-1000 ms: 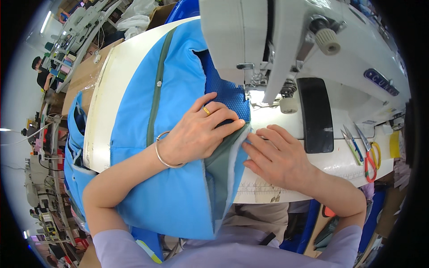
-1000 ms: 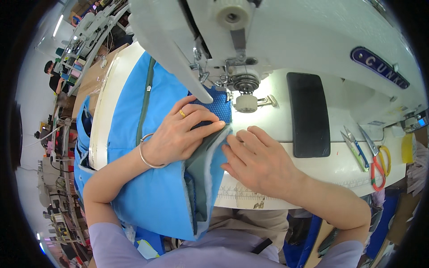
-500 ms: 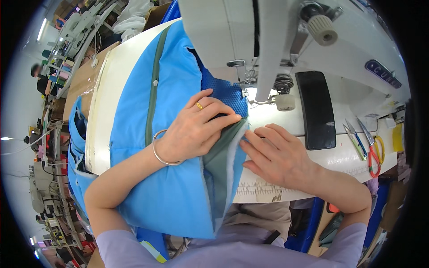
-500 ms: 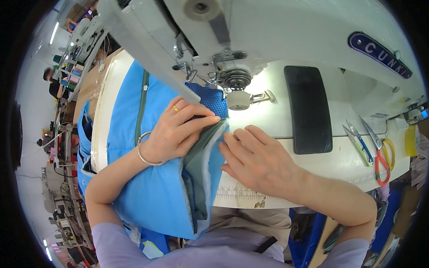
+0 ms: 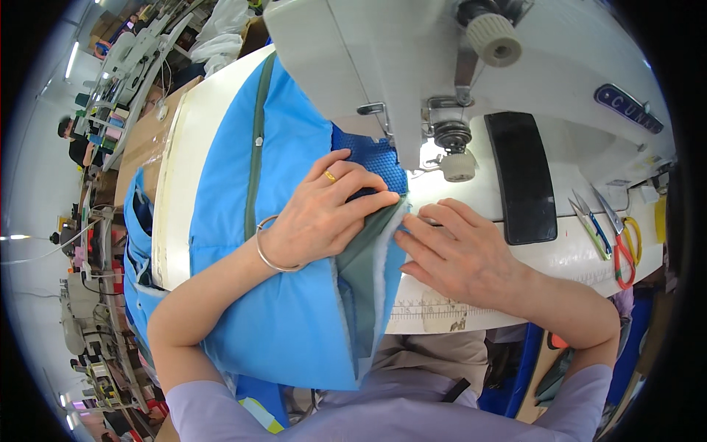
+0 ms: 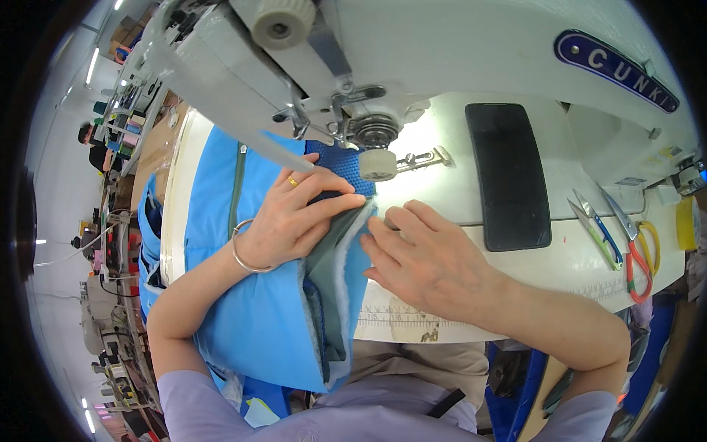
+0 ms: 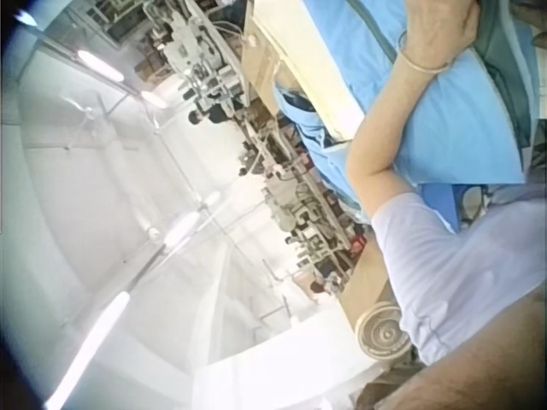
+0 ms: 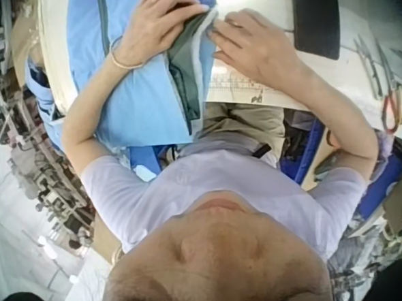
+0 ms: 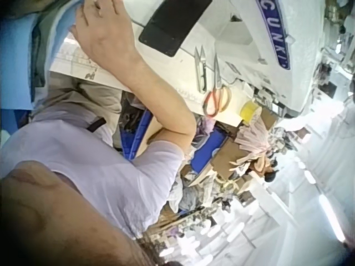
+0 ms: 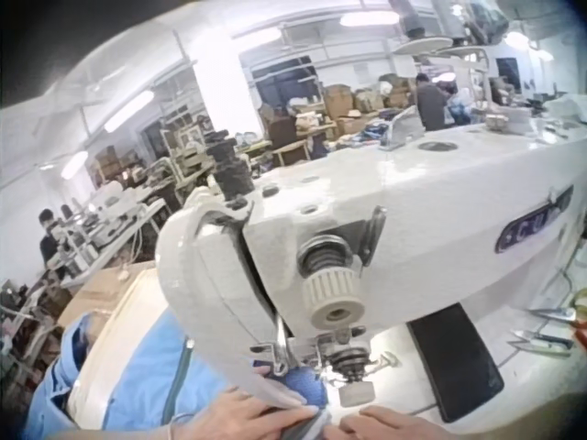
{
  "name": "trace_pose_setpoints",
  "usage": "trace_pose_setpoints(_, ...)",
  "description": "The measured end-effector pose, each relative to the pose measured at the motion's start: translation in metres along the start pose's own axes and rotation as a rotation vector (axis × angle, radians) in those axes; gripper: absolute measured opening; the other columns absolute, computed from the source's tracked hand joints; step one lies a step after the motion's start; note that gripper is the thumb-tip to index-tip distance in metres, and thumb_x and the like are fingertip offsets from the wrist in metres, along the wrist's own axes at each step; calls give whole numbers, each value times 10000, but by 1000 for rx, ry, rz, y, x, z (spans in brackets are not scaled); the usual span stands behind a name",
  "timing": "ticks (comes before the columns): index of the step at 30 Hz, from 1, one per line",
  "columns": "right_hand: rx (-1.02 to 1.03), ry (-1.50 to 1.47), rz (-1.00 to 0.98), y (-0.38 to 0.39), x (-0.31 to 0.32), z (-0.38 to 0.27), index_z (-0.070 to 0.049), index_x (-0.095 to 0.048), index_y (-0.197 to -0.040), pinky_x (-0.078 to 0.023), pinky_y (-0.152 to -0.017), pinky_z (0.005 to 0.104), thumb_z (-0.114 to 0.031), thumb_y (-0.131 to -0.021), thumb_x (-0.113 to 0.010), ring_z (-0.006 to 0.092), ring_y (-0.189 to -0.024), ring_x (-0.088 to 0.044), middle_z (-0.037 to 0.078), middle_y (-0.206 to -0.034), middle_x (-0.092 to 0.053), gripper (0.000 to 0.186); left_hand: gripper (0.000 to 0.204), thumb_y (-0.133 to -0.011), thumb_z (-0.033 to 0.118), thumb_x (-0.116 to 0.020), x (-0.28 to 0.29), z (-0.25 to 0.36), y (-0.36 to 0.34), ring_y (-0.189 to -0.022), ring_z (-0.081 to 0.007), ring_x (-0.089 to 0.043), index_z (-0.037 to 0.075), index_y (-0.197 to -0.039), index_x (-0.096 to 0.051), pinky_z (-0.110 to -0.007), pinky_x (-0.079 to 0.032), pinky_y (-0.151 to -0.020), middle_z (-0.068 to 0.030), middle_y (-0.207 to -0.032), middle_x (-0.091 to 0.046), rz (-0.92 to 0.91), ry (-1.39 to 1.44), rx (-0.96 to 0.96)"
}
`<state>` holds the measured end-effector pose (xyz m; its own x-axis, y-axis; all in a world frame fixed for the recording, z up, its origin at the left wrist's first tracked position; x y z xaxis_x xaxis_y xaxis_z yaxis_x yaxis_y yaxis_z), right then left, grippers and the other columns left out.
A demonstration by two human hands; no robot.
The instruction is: The person operates an industrial sewing machine to stitch a blue and green fabric bag. They guide the bag under the needle, aligning the edges of the fabric and a dark blue mesh strip while the machine sews. The person frequently pauses to adjust the bag's position and ensure the seam is straight.
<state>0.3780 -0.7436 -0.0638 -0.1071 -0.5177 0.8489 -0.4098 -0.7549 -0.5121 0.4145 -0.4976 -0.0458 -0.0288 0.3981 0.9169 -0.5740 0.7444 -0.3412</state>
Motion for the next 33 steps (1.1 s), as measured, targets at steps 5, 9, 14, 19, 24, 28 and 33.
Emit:
trace_pose_setpoints(5,-40,-9,-16,-3,0,3,37,-691,-1125,-489,-961,391,-273,-790,-801,260,-1055,-561,129,-1184,-628,470,450,-775,-1,-680,-4,-12,-3,-1059,-284,-626,125,-1203,-741,-535,-425,-1108,-58,-1161,-655,12,-36,-30)
trace_pose_setpoints(9,-75,-28,-37,-7,2,4,34,-679,-1143,-489,-958,388,-278,-776,-814,260,-1055,-563,122,-1185,-615,500,473,-771,-12,-678,-3,-23,-10,-1095,-311,-614,122,-1221,-735,-486,-460,-1041,-76,-1185,-656,60,-26,-57)
trace_pose_setpoints(14,-94,-27,-39,-8,2,4,20,-677,-1163,-491,-967,392,-275,-774,-818,265,-1078,-564,118,-1181,-612,509,386,-801,10,-674,-6,-34,-15,-1042,-288,-603,106,-1170,-729,-450,-451,-1049,-71,-1120,-649,95,11,-97)
trace_pose_setpoints(19,-97,-11,-35,-9,2,5,2,-682,-1179,-490,-999,405,-279,-786,-812,282,-1141,-564,106,-1204,-613,500,339,-815,20,-673,-5,-40,-17,-1007,-269,-597,103,-1139,-729,-445,-440,-1076,-63,-1081,-645,109,20,-120)
trace_pose_setpoints(24,-105,-5,-32,-9,-1,8,-15,-686,-1195,-490,-1006,414,-280,-808,-800,286,-1165,-562,92,-1224,-616,483,351,-819,16,-666,-6,-45,-19,-1005,-270,-589,103,-1154,-728,-447,-432,-1089,-58,-1088,-648,87,26,-122)
trace_pose_setpoints(28,-134,-1,-37,-10,-2,8,-20,-684,-1203,-493,-1001,409,-274,-821,-794,279,-1165,-564,90,-1225,-618,473,351,-823,16,-661,-5,-47,-21,-1001,-269,-589,104,-1155,-736,-450,-429,-1098,-55,-1092,-650,100,24,-129)
trace_pose_setpoints(33,-126,8,-25,-12,-2,9,-30,-686,-1206,-495,-989,404,-270,-828,-791,276,-1162,-568,87,-1226,-617,460,336,-828,24,-665,-3,-49,-19,-999,-267,-602,99,-1146,-741,-450,-433,-1098,-54,-1086,-662,99,5,-129)
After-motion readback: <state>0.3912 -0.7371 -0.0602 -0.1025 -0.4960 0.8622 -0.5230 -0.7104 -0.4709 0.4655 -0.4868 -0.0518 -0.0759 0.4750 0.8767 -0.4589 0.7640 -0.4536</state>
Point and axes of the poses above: each hand's wrist, its own y-axis away from the middle knuckle, its own x-axis out of the back of the hand, z = x × y, the point moved 1 cm from there along -y, towards the middle knuckle
